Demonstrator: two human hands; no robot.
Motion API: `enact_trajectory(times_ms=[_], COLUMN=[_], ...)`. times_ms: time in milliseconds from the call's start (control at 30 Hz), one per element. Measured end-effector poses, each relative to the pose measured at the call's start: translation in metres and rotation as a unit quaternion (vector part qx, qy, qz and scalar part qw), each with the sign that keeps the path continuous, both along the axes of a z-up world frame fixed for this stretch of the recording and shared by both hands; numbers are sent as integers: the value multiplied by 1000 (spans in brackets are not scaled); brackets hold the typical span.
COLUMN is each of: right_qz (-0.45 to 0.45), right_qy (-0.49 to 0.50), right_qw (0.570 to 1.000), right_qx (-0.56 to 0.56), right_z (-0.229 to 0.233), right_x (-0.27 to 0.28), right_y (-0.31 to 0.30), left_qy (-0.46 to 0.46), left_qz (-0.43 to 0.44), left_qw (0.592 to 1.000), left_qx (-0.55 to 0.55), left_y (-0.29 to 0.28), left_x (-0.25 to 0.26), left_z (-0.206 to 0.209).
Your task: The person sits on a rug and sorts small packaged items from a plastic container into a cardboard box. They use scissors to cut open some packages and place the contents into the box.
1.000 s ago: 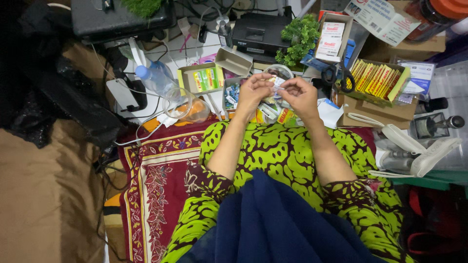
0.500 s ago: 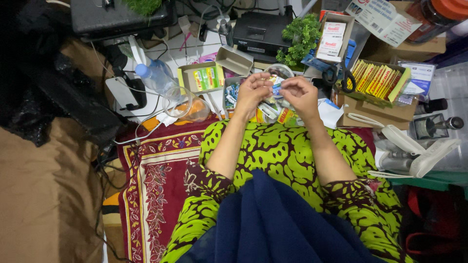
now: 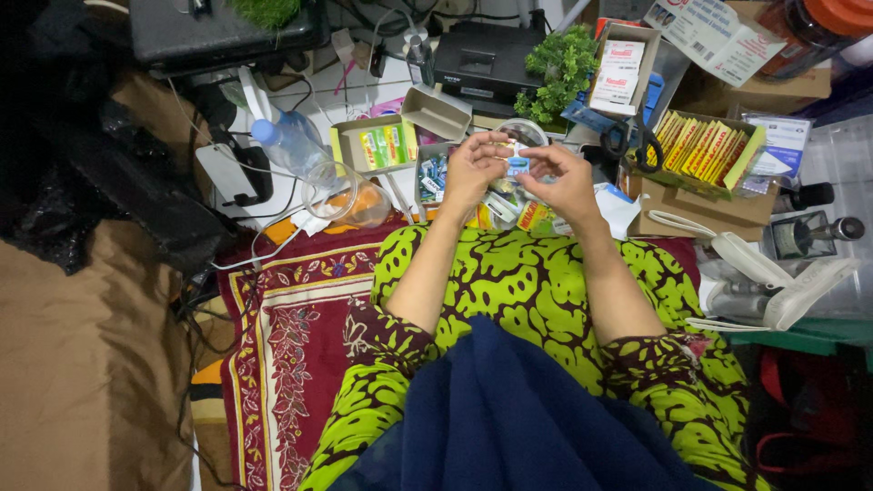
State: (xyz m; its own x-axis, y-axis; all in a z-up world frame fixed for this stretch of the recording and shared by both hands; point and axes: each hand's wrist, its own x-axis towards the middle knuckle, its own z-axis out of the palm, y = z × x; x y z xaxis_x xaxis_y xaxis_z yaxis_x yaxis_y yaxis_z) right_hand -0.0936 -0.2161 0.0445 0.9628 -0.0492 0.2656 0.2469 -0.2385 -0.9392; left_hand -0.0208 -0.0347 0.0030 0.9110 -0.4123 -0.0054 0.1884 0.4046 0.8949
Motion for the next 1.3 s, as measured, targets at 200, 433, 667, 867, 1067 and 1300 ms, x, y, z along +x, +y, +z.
enact_trajectory(times_ms=[200,433,667,867,1067,1300], right_qz=[-85,-141,-156,-138,-66,30], right_qy=[-61,-140,-115,-52,-106,39], right_qw=[980,949,941,965,970,984], right_qx=[-171,-246,-276,-218,-209,-170], right_z=[9,5,-4,-1,0,-39], right_x=[-1,2,6,5,8,32], right_y=[-2,-7,-9,1,37,82], left_qy=[1,32,-23,-45,-33,-44], left_qz=[0,-10,36,112,171,179], left_qw=[1000,999,998,985,933,893], left_qx=[-16,-19,44,127,314,410], left_y=[-4,-6,3,40,77,88], left_x=[3,6,10,31,35,37], left_z=[-5,-6,-20,-41,-37,-39])
